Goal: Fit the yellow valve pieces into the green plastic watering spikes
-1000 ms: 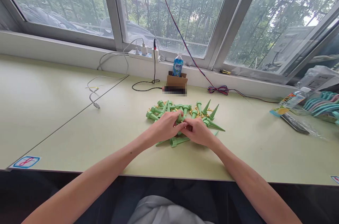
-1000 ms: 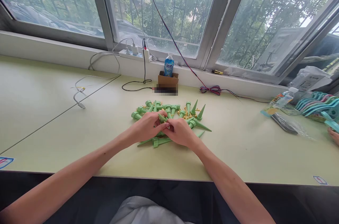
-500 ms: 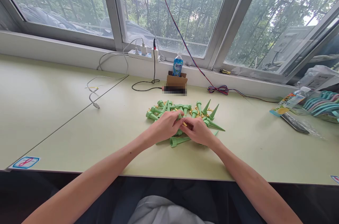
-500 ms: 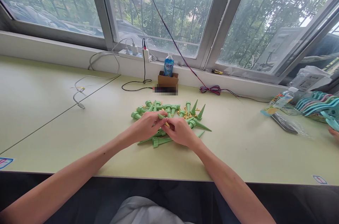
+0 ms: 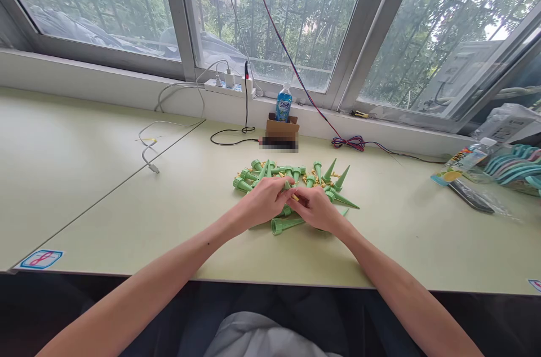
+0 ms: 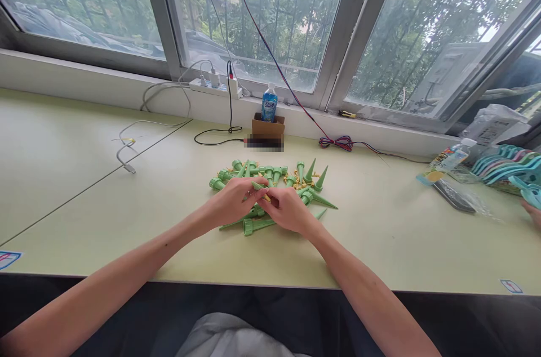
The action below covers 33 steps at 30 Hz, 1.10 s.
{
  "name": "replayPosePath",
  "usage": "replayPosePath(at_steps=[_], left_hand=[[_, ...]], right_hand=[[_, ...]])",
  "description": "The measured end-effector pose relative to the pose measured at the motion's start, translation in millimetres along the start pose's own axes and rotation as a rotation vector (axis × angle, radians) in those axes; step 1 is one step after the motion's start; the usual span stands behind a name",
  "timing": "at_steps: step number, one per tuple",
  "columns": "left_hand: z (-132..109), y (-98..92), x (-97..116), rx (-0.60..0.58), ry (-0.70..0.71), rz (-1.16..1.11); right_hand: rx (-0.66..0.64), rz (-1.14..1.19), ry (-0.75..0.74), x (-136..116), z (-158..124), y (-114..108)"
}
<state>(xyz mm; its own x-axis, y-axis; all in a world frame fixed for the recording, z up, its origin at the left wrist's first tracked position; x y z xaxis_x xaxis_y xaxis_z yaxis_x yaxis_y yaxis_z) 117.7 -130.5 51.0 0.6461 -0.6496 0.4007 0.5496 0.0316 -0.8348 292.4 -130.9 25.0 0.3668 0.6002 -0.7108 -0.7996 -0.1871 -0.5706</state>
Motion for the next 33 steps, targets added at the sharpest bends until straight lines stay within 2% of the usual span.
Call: replayPosePath(at_steps=[33], left_hand=[[1.4, 1.9, -2.8, 0.026, 0.007, 0.009]], right_hand=[[-0.021, 0.023, 0.008, -0.8, -0.9, -0.2]])
Point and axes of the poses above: each hand's wrist, its own z-axis towards the middle knuckle, its own y-axis out of the palm, x = y × z, the point moved 1 cm from there along z, towards the middle knuckle, and after that the axes turned 12 degrees about z, right-handed, at the moved point
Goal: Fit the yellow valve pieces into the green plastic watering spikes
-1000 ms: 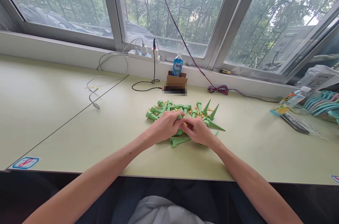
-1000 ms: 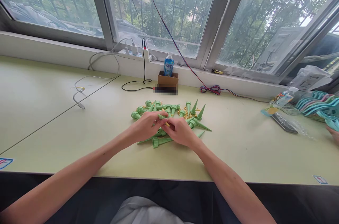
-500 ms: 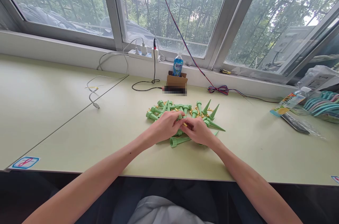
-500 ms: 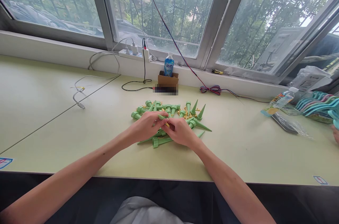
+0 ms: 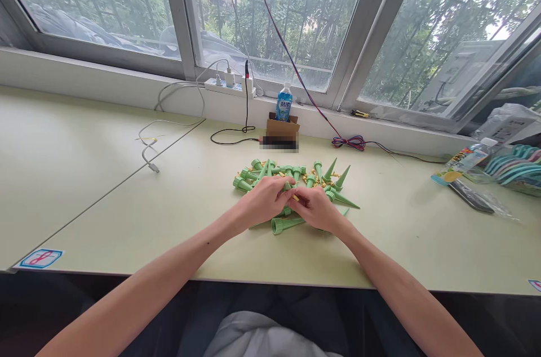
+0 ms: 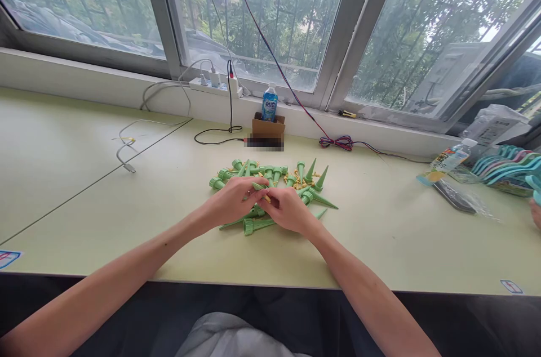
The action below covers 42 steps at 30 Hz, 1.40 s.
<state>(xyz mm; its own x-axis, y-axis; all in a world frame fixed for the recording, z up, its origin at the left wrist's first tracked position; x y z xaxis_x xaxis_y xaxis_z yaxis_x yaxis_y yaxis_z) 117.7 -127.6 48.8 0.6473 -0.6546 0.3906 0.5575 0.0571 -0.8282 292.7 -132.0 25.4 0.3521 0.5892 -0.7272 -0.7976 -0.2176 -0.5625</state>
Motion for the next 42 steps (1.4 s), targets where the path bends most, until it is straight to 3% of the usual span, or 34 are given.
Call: replayPosePath(at_steps=[21, 33, 42], left_hand=[[0.0, -0.2, -0.6, 0.025, 0.023, 0.007], [0.1, 0.7, -0.6, 0.118, 0.049, -0.059], [0.4, -0.6, 0.8, 0.156, 0.109, -0.015]], right_hand=[[0.025, 0.083, -0.001, 0.1, 1.0, -0.3], [-0.045, 0.594, 0.216, -1.1, 3.0, -2.8], [-0.035, 0.789, 0.253, 2.1, 4.0, -1.5]])
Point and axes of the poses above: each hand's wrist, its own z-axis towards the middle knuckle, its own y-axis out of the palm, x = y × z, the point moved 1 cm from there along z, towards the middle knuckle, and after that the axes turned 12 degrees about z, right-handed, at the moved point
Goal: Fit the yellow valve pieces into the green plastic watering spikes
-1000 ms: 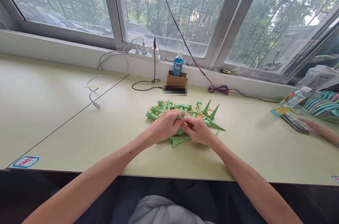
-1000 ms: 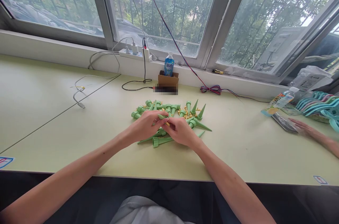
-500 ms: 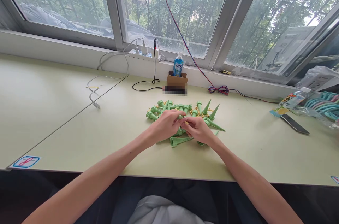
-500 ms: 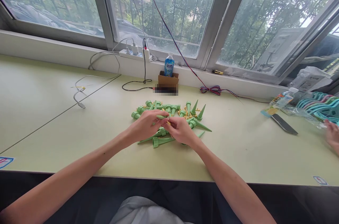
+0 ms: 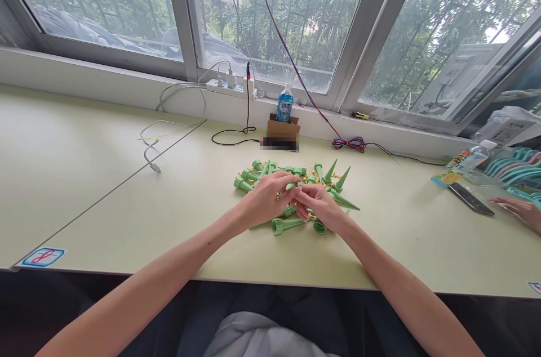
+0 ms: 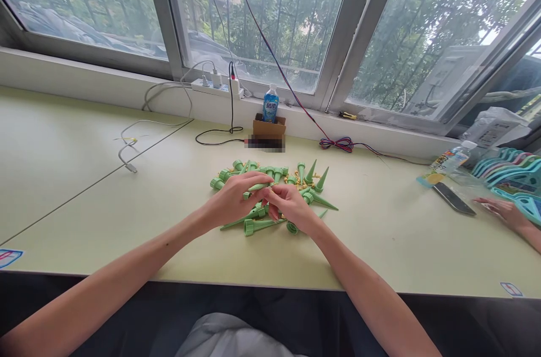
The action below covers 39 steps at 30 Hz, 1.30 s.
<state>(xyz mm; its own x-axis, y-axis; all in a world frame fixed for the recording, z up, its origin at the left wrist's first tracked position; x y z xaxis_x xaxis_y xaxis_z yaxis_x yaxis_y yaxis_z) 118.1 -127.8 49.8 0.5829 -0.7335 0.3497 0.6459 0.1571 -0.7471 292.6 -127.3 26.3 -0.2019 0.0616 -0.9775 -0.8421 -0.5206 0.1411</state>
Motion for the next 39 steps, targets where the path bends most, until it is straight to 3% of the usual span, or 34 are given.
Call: replayPosePath(at_steps=[14, 25, 32, 39], left_hand=[[-1.2, -0.4, 0.3, -0.063, -0.044, 0.021], [-0.3, 0.0, 1.9, -0.053, -0.056, -0.042], [0.4, -1.3, 2.4, -0.105, -0.06, -0.012], [-0.9, -0.2, 0.4, -0.142, -0.067, 0.064]], right_hand=[[-0.014, -0.103, -0.031, 1.4, -0.2, -1.6], [0.05, -0.273, -0.093, -1.2, -2.5, 3.0], [0.123, -0.537, -0.224, -4.0, -3.4, 6.1], [0.105, -0.723, -0.268, -1.6, -3.1, 3.4]])
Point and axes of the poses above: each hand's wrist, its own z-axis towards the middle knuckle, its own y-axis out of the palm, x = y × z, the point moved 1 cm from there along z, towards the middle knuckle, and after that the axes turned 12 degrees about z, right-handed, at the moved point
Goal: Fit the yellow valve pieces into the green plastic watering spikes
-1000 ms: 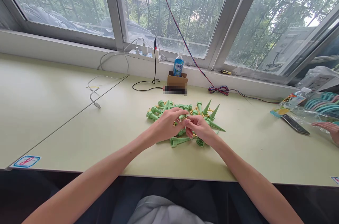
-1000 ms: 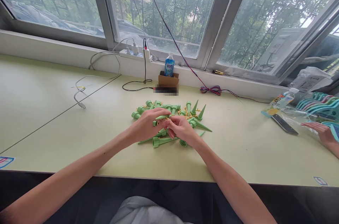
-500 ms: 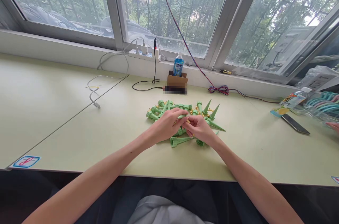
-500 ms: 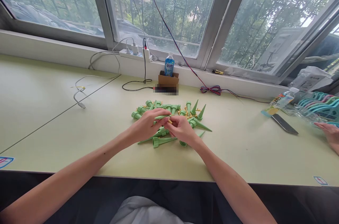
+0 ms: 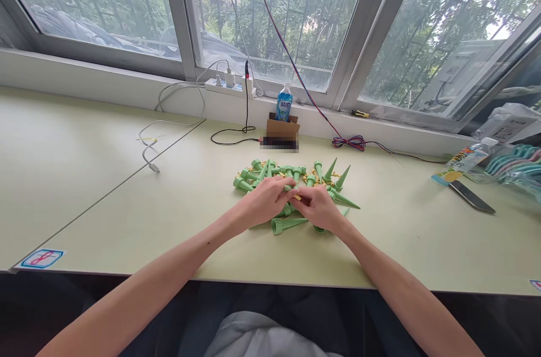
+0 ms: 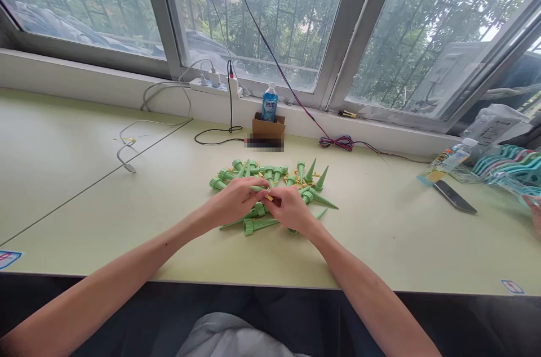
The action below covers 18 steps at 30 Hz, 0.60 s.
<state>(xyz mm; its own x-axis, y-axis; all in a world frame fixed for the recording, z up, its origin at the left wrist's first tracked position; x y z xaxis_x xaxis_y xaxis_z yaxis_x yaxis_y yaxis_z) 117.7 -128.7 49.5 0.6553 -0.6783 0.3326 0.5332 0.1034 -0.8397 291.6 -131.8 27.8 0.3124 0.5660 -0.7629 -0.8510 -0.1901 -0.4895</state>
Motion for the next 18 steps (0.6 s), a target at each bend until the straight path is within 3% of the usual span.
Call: replayPosePath(at_steps=[18], left_hand=[[0.8, 2.3, -5.0, 0.091, -0.045, -0.058]], right_hand=[[-0.018, 0.02, 0.006, -2.3, -0.6, -1.4]])
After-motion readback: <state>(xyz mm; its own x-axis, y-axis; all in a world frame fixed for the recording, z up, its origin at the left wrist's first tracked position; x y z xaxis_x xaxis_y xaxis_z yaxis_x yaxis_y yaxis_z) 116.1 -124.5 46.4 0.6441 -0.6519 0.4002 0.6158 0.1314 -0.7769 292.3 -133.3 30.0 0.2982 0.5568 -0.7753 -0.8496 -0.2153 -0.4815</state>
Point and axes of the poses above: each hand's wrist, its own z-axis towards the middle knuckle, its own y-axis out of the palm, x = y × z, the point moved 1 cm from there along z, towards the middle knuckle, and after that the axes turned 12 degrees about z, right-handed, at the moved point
